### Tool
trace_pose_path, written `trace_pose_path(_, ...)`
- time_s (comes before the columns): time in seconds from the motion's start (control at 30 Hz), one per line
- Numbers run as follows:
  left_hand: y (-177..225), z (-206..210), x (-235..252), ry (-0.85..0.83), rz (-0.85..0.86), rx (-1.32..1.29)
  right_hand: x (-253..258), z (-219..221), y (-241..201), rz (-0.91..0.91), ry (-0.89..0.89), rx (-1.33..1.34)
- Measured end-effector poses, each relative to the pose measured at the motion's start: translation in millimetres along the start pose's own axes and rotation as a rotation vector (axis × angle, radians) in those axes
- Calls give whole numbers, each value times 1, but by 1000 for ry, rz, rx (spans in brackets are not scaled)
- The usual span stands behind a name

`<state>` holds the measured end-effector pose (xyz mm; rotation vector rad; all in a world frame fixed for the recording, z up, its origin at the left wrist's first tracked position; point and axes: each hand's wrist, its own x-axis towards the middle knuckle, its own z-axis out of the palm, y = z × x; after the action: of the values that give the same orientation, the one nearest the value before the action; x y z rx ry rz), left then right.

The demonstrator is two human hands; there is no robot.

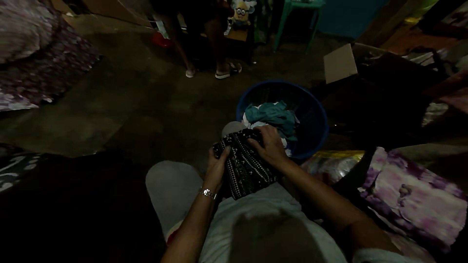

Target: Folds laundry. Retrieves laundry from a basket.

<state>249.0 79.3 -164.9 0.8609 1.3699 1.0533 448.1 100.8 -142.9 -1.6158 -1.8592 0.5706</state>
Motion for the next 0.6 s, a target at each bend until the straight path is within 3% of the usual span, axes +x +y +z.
trace_pose_path(0.13, 6, 7, 13, 93, 59, 126, 27, 16, -13, -24, -72, -193)
trace_pose_path(0.23, 5, 2, 15, 111, 83, 205, 35, 23, -3, -88, 72, -277)
trace_pose_path(0.43, 7, 2, 11, 95, 74, 142, 36, 12, 7, -113, 103, -95)
trace_pose_path(0.6, 5, 2, 10, 97, 100, 113, 33, 14, -9, -36, -100, -121)
